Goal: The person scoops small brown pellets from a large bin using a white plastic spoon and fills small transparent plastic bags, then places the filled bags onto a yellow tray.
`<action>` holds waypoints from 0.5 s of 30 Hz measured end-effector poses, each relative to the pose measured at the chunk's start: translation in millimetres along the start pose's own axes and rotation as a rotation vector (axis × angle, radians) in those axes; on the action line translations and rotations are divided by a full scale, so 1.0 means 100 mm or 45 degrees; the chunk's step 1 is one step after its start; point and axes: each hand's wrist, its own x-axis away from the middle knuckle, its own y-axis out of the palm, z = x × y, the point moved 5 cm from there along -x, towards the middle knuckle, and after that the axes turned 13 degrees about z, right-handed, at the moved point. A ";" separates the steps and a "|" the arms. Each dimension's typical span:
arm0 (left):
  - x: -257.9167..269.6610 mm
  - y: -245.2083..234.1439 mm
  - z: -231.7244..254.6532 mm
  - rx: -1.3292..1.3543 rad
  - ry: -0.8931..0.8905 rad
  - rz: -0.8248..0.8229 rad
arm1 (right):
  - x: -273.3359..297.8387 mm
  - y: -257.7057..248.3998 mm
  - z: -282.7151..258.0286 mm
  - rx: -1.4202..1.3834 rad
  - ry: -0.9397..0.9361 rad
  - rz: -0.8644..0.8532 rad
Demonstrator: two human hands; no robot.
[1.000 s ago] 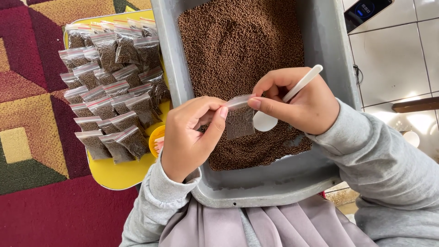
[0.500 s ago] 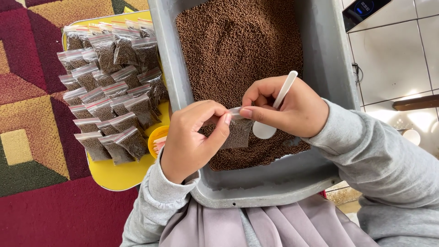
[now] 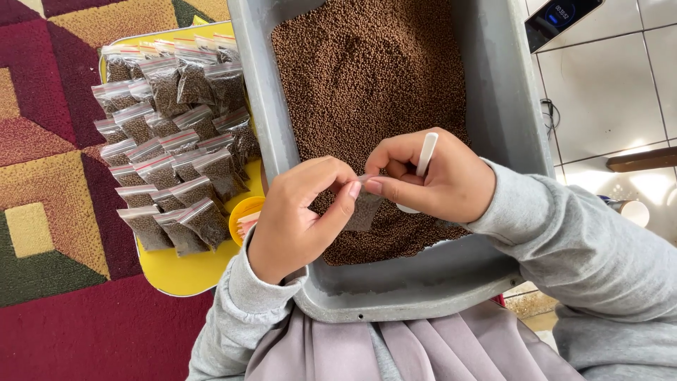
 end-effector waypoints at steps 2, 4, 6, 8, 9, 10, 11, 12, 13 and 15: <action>0.01 0.00 0.01 -0.006 -0.004 -0.008 | 0.03 0.00 0.00 -0.022 0.011 0.013; 0.00 0.00 0.02 -0.012 -0.004 -0.016 | 0.03 -0.01 -0.02 -0.043 0.019 0.027; 0.01 0.04 0.00 -0.065 -0.062 -0.116 | 0.02 -0.04 -0.02 -0.084 0.030 0.071; 0.02 0.09 -0.04 -0.072 -0.085 -0.235 | 0.03 -0.12 0.00 -0.105 -0.009 0.133; 0.03 0.14 -0.07 -0.079 -0.110 -0.350 | 0.03 -0.17 0.01 -0.128 -0.046 0.190; 0.02 0.14 -0.04 -0.083 -0.102 -0.347 | 0.03 -0.20 0.01 -0.125 -0.055 0.191; 0.02 0.14 -0.03 -0.121 -0.141 -0.368 | 0.03 -0.25 0.03 -0.164 -0.032 0.230; 0.00 0.14 -0.03 -0.162 -0.175 -0.393 | 0.03 -0.30 0.04 -0.205 -0.012 0.275; 0.00 0.13 -0.03 -0.169 -0.162 -0.393 | 0.01 -0.29 0.03 -0.203 -0.025 0.281; -0.02 0.12 0.02 -0.133 -0.019 -0.397 | -0.03 -0.29 0.02 -0.201 -0.021 0.339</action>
